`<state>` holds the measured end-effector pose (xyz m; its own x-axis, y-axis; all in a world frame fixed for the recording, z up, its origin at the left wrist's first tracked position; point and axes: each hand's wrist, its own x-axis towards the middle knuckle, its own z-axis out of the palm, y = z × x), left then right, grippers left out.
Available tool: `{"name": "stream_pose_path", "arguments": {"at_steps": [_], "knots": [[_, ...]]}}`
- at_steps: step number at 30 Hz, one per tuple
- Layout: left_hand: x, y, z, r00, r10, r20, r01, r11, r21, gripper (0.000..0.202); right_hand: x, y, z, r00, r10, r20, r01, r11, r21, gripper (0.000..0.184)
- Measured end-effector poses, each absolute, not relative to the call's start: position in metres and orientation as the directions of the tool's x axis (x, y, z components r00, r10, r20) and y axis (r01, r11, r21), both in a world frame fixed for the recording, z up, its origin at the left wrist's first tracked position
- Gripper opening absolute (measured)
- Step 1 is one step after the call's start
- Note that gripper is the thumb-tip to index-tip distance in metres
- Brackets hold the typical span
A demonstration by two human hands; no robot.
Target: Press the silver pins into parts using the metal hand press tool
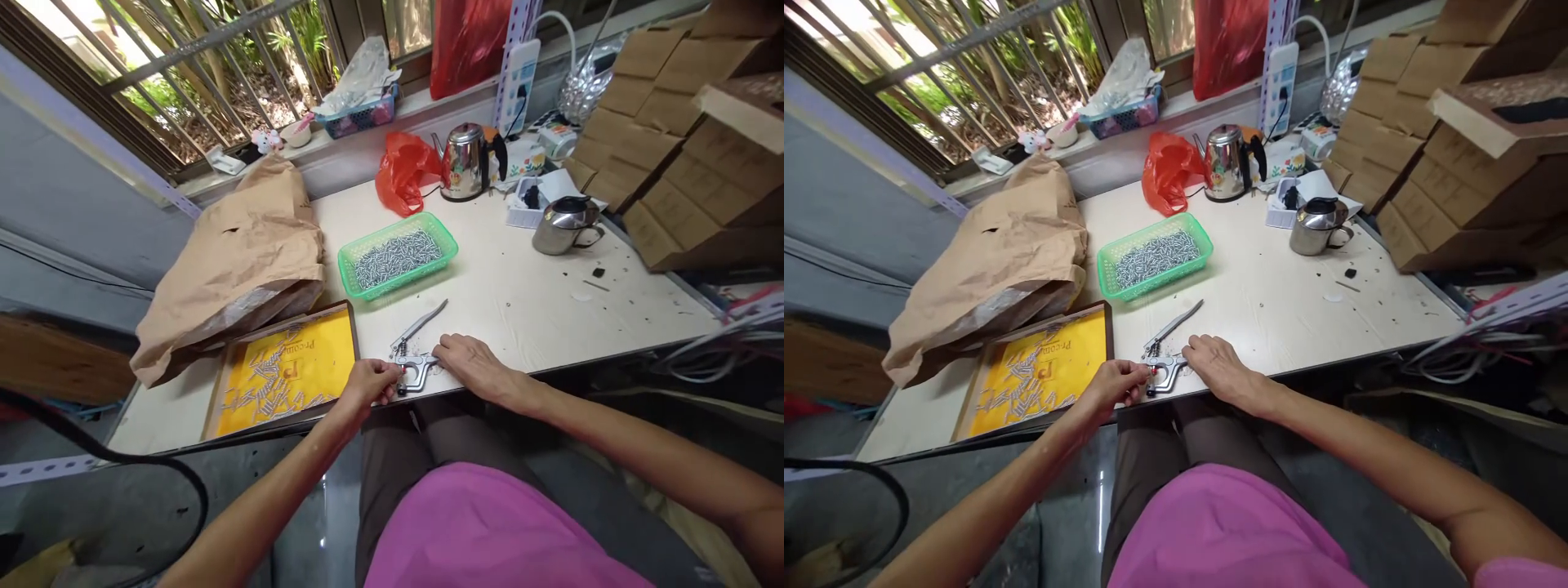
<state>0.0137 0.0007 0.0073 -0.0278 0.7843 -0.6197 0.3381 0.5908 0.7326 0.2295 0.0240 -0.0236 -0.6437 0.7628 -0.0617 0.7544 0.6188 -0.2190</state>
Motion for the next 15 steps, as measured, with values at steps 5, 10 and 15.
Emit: {"name": "stream_pose_path", "arguments": {"at_steps": [5, 10, 15], "knots": [[0.015, 0.002, 0.004, -0.046, 0.733, -0.678, 0.398, 0.636, 0.661, 0.031, 0.230, 0.023, -0.027, -0.642, 0.765, -0.060, 0.752, 0.613, -0.243, 0.018], [0.016, 0.005, 0.005, -0.037, 0.710, -0.703, 0.429, 0.647, 0.631, 0.026, 0.229, 0.021, -0.019, -0.642, 0.764, -0.064, 0.753, 0.614, -0.236, 0.020], [0.015, 0.012, 0.009, -0.002, 0.672, -0.740, 0.477, 0.651, 0.590, 0.019, 0.229, 0.020, -0.015, -0.642, 0.766, -0.038, 0.749, 0.616, -0.243, 0.019]]}}
